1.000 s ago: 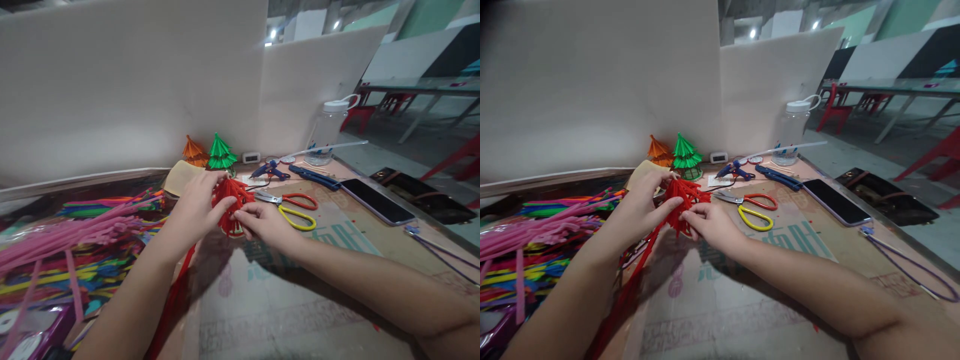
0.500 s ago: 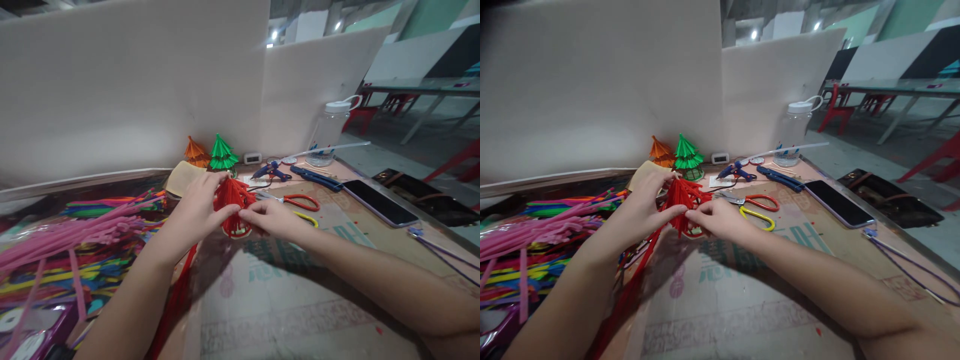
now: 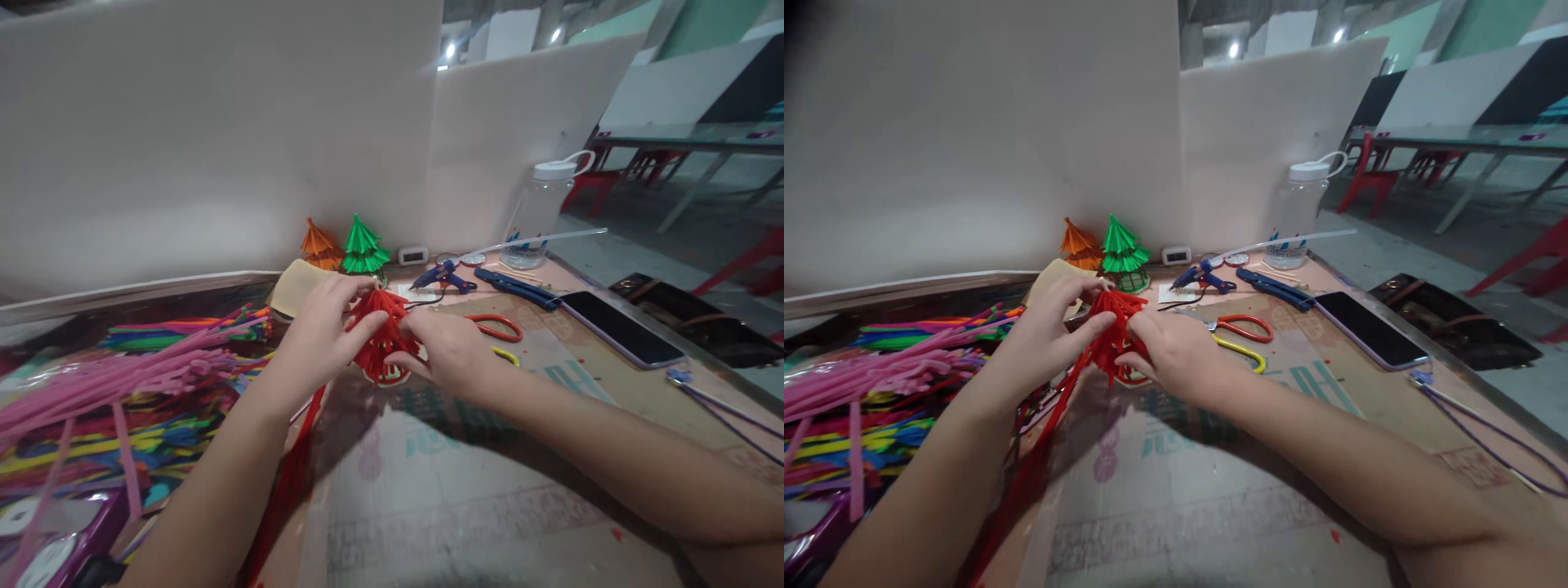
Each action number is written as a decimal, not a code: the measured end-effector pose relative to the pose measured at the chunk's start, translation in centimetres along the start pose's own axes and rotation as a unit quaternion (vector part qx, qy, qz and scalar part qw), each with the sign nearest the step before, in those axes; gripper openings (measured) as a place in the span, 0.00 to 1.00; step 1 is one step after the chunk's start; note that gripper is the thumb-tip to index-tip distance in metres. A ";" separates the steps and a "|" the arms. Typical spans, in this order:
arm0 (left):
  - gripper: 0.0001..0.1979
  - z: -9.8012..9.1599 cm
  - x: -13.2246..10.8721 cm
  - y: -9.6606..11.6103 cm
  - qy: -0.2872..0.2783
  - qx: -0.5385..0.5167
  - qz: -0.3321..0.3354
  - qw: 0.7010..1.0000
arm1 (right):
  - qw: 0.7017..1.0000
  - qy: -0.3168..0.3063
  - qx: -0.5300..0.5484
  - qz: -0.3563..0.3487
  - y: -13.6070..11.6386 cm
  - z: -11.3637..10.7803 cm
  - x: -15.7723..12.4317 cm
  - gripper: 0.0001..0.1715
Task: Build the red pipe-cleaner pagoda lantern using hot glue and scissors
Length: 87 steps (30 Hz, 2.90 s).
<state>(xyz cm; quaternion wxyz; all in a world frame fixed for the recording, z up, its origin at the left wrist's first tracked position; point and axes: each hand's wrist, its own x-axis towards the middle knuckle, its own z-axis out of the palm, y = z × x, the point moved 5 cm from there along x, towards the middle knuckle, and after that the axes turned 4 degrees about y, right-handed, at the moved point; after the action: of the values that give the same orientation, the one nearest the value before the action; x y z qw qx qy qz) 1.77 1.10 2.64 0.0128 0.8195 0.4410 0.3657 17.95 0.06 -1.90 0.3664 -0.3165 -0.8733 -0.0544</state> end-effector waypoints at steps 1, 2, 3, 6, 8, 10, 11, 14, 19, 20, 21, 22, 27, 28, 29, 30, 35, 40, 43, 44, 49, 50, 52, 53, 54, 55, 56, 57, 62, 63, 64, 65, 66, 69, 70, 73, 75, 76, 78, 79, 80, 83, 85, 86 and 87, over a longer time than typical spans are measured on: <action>0.20 0.1 -0.1 0.1 -0.007 0.006 0.005 1.000 | 1.000 -0.001 0.002 0.007 0.1 -0.2 0.1 0.15; 0.23 0.2 -0.2 0.1 -0.014 0.011 0.008 1.000 | 1.000 -0.001 0.006 0.018 0.2 -0.5 0.1 0.15; 0.25 0.3 -0.2 0.1 -0.021 0.016 0.010 1.000 | 0.999 0.000 0.012 0.032 0.4 -0.9 0.2 0.14; 0.29 0.5 -0.4 -0.2 -0.029 0.024 0.003 0.999 | 0.995 -0.010 0.044 0.093 1.6 -1.7 0.0 0.11; 0.29 0.6 -0.3 -0.3 -0.026 0.028 -0.003 0.999 | 0.987 -0.023 0.072 0.139 2.5 -1.8 -0.3 0.10; 0.28 0.5 -0.3 -0.4 -0.026 0.026 -0.005 0.999 | 0.982 -0.028 0.095 0.158 3.2 -1.6 -0.5 0.09; 0.27 0.5 -0.2 -0.4 -0.026 0.023 -0.005 0.999 | 0.983 -0.024 0.102 0.150 3.3 -1.5 -0.5 0.07; 0.21 0.3 0.0 -0.2 -0.021 0.012 -0.007 1.000 | 0.992 -0.002 0.097 0.079 2.7 -1.3 -0.3 0.08; 0.17 0.3 0.2 -0.3 0.005 -0.007 -0.020 1.000 | 0.996 0.001 0.075 0.048 1.4 -0.4 0.2 0.18; 0.17 0.3 0.2 -0.4 0.008 -0.008 -0.022 1.000 | 0.995 -0.006 0.086 0.060 1.3 -0.2 0.3 0.18; 0.17 0.3 0.2 -0.4 0.009 -0.007 -0.023 1.000 | 0.991 -0.009 0.107 0.082 1.4 0.1 0.3 0.16; 0.17 0.3 0.2 -0.4 0.007 -0.006 -0.022 1.000 | 0.984 -0.009 0.138 0.116 1.6 0.3 0.3 0.15; 0.26 0.5 -0.3 -0.2 -0.033 0.005 -0.011 0.999 | 0.928 -0.007 0.276 0.252 2.7 1.5 -0.7 0.09; 0.27 0.6 -0.4 -0.2 -0.036 0.002 -0.010 0.999 | 0.929 -0.007 0.274 0.249 2.7 1.5 -0.9 0.08; 0.28 0.7 -0.5 -0.2 -0.038 -0.002 -0.008 0.999 | 0.933 -0.001 0.267 0.241 2.7 1.5 -1.0 0.08; 0.27 0.8 -0.5 -0.1 -0.040 -0.006 -0.006 0.999 | 0.938 0.009 0.259 0.231 2.7 1.3 -1.1 0.07; 0.26 1.1 -0.5 0.1 -0.046 -0.010 -0.003 0.999 | 0.959 0.065 0.223 0.161 2.8 0.2 -1.0 0.13; 0.27 1.2 -0.4 0.5 -0.047 0.017 -0.005 0.999 | 0.981 0.043 0.171 0.085 2.3 0.0 -0.7 0.16; 0.27 1.3 -0.4 0.5 -0.045 0.032 -0.005 0.998 | 0.985 0.032 0.150 0.081 2.1 0.1 -0.8 0.16; 0.27 1.3 -0.4 0.5 -0.042 0.035 -0.004 0.998 | 0.985 0.030 0.147 0.082 2.1 0.1 -0.8 0.16; 0.26 1.6 -0.5 0.5 -0.023 0.059 0.005 0.998 | 0.985 0.021 0.149 0.089 2.0 0.2 -0.7 0.16; 0.26 1.6 -0.5 0.5 -0.020 0.062 0.006 0.998 | 0.984 0.021 0.149 0.090 2.0 0.2 -0.7 0.16; 0.26 1.5 -0.5 0.5 -0.021 0.062 0.005 0.998 | 0.983 0.026 0.154 0.093 2.0 0.1 -0.7 0.15; 0.26 1.5 -0.5 0.5 -0.026 0.058 0.003 0.998 | 0.982 0.032 0.159 0.094 2.0 0.1 -0.8 0.15; 0.27 1.4 -0.5 0.5 -0.032 0.053 0.003 0.998 | 0.981 0.039 0.164 0.091 2.0 0.0 -0.9 0.16; 0.27 1.3 -0.5 0.5 -0.039 0.044 0.003 0.998 | 0.982 0.046 0.167 0.079 1.9 -0.1 -0.9 0.16; 0.27 1.1 -0.5 0.5 -0.047 0.034 0.004 0.998 | 0.983 0.051 0.164 0.060 1.8 -0.2 -1.0 0.17; 0.27 1.0 -0.5 0.6 -0.052 0.023 0.005 0.998 | 0.986 0.054 0.156 0.037 1.5 -0.3 -1.1 0.17; 0.21 0.3 -0.4 0.7 -0.034 -0.005 -0.005 0.999 | 0.995 0.039 0.093 -0.024 0.9 -0.5 -1.2 0.20; 0.20 0.3 -0.4 0.7 -0.026 -0.004 -0.007 1.000 | 0.995 0.037 0.090 -0.025 0.9 -0.5 -1.2 0.20; 0.20 0.4 -0.3 0.7 -0.019 -0.001 -0.008 1.000 | 0.995 0.035 0.089 -0.025 0.9 -0.5 -1.2 0.21; 0.19 0.5 -0.3 0.7 -0.015 0.001 -0.009 1.000 | 0.995 0.034 0.090 -0.025 0.9 -0.5 -1.1 0.21; 0.19 0.6 -0.3 0.7 -0.010 0.004 -0.008 1.000 | 0.995 0.033 0.090 -0.024 0.8 -0.5 -1.1 0.21; 0.17 0.9 -0.2 0.7 0.005 0.010 -0.008 1.000 | 0.995 0.033 0.091 -0.027 0.8 -0.5 -1.1 0.20; 0.16 0.9 -0.1 0.7 0.009 0.012 -0.008 1.000 | 0.995 0.036 0.093 -0.030 0.8 -0.4 -1.2 0.20; 0.15 1.0 -0.1 0.7 0.013 0.012 -0.006 1.000 | 0.993 0.048 0.098 -0.044 0.6 -0.5 -1.2 0.19; 0.15 0.9 -0.2 0.7 0.014 0.009 -0.007 1.000 | 0.993 0.050 0.094 -0.051 0.6 -0.5 -1.2 0.19; 0.16 0.9 -0.2 0.6 0.013 0.007 -0.006 1.000 | 0.994 0.047 0.089 -0.051 0.6 -0.5 -1.1 0.19; 0.17 0.7 -0.2 0.6 0.009 0.005 -0.003 1.000 | 0.995 0.038 0.078 -0.047 0.5 -0.5 -1.1 0.19; 0.18 0.6 -0.2 0.6 0.005 0.004 -0.002 1.000 | 0.995 0.035 0.080 -0.044 0.5 -0.6 -1.0 0.20; 0.19 0.5 -0.2 0.5 0.003 0.000 -0.002 1.000 | 0.994 0.036 0.089 -0.043 0.4 -0.8 -0.9 0.20; 0.22 0.1 -0.1 0.0 -0.014 -0.028 -0.016 0.999 | 0.989 0.063 0.132 -0.013 0.7 -2.1 -0.5 0.17; 0.27 0.0 -0.1 -0.8 -0.041 -0.053 -0.043 0.997 | 0.988 0.072 0.135 0.036 1.6 -3.3 -0.2 0.13; 0.31 -0.1 -0.1 -1.4 -0.058 -0.061 -0.059 0.995 | 0.988 0.062 0.125 0.064 2.3 -3.8 -0.1 0.12; 0.35 -0.1 -0.3 -2.0 -0.078 -0.065 -0.074 0.992 | 0.989 0.043 0.110 0.092 3.3 -4.1 -0.2 0.12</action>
<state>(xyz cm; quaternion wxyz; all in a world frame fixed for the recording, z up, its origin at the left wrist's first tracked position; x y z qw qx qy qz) 0.19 2.09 1.87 0.1277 0.8079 0.4737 0.3264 22.50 1.22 0.52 0.4398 -0.3504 -0.8245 0.0623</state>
